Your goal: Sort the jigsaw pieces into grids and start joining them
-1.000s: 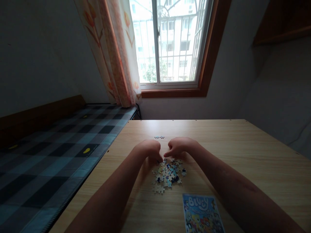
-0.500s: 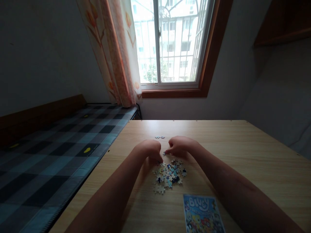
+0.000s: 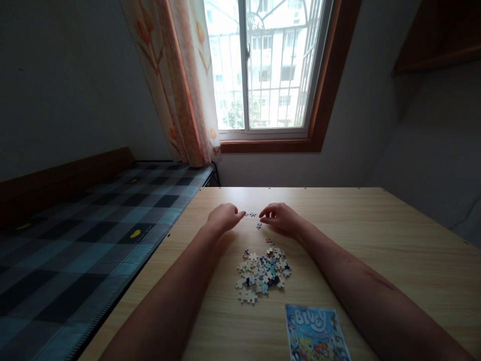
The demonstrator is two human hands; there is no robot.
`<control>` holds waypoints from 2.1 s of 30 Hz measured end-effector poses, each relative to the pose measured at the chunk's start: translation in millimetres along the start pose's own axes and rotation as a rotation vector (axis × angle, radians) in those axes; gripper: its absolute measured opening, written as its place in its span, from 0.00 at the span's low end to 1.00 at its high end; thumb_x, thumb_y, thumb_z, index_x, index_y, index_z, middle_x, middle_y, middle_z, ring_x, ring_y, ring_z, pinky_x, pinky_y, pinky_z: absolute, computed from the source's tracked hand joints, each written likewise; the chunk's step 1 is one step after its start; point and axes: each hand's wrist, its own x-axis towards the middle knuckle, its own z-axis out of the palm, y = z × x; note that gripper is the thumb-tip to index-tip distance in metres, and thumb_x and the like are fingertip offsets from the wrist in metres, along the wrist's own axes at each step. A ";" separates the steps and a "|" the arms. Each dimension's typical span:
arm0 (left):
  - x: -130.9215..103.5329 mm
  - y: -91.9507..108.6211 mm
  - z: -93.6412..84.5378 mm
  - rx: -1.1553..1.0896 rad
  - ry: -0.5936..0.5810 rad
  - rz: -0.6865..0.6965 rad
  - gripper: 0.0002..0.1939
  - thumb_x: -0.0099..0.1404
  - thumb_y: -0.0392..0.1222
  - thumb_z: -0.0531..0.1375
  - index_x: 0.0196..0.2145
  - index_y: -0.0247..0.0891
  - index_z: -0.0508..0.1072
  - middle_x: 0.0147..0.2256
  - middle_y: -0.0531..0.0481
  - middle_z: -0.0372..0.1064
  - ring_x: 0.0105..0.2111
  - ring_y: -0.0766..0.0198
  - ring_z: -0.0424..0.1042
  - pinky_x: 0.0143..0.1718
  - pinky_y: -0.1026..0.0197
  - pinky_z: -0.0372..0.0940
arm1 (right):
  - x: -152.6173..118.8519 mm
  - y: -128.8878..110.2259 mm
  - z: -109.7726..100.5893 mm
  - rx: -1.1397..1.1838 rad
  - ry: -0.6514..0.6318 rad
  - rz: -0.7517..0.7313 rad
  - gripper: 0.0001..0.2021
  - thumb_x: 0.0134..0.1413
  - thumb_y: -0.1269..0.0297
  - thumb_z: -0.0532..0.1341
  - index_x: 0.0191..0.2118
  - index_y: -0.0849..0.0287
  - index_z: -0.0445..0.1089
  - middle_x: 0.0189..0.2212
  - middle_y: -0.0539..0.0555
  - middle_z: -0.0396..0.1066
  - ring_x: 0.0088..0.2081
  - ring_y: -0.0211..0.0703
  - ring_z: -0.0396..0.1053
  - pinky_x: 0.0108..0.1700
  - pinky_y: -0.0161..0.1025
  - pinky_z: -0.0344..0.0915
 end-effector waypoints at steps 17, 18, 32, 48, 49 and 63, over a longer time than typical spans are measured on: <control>18.4 -30.0 50.0 -0.125 0.350 0.339 0.15 0.68 0.44 0.55 0.44 0.46 0.81 0.51 0.49 0.73 0.51 0.57 0.69 0.56 0.57 0.63 | 9.1 18.2 10.7 -0.220 0.125 -0.060 0.10 0.61 0.62 0.60 0.39 0.52 0.80 0.42 0.52 0.78 0.44 0.43 0.71 0.50 0.37 0.63; 18.9 -29.9 51.2 -0.120 0.340 0.340 0.15 0.68 0.45 0.55 0.44 0.46 0.81 0.52 0.49 0.72 0.51 0.57 0.69 0.56 0.57 0.62 | 10.6 20.2 12.3 -0.221 0.132 -0.058 0.10 0.61 0.62 0.60 0.40 0.52 0.80 0.43 0.52 0.78 0.45 0.43 0.71 0.51 0.37 0.63; 22.1 -32.1 57.3 -0.140 0.318 0.330 0.15 0.69 0.48 0.55 0.44 0.48 0.81 0.53 0.49 0.72 0.52 0.59 0.70 0.57 0.59 0.63 | 12.4 18.8 20.8 -0.223 0.172 -0.057 0.11 0.63 0.60 0.59 0.42 0.50 0.80 0.45 0.51 0.77 0.46 0.43 0.70 0.54 0.38 0.61; 21.5 -30.5 55.3 -0.183 0.302 0.294 0.14 0.68 0.47 0.56 0.44 0.49 0.81 0.53 0.49 0.72 0.51 0.60 0.71 0.57 0.61 0.62 | 10.0 14.9 22.3 -0.233 0.185 -0.064 0.11 0.63 0.58 0.59 0.42 0.49 0.80 0.46 0.51 0.77 0.46 0.43 0.70 0.54 0.39 0.61; 21.9 -30.9 55.8 -0.185 0.303 0.296 0.14 0.68 0.47 0.56 0.44 0.49 0.81 0.53 0.49 0.72 0.51 0.60 0.71 0.57 0.61 0.62 | 9.9 14.9 22.3 -0.234 0.186 -0.068 0.11 0.63 0.59 0.59 0.42 0.49 0.80 0.46 0.50 0.77 0.46 0.43 0.70 0.53 0.38 0.61; 26.5 -32.9 61.6 -0.181 0.354 0.312 0.13 0.68 0.47 0.57 0.43 0.49 0.82 0.51 0.49 0.73 0.49 0.58 0.72 0.54 0.58 0.65 | 8.6 13.4 27.0 -0.228 0.259 -0.104 0.10 0.62 0.61 0.60 0.40 0.47 0.80 0.43 0.47 0.78 0.43 0.40 0.73 0.51 0.37 0.63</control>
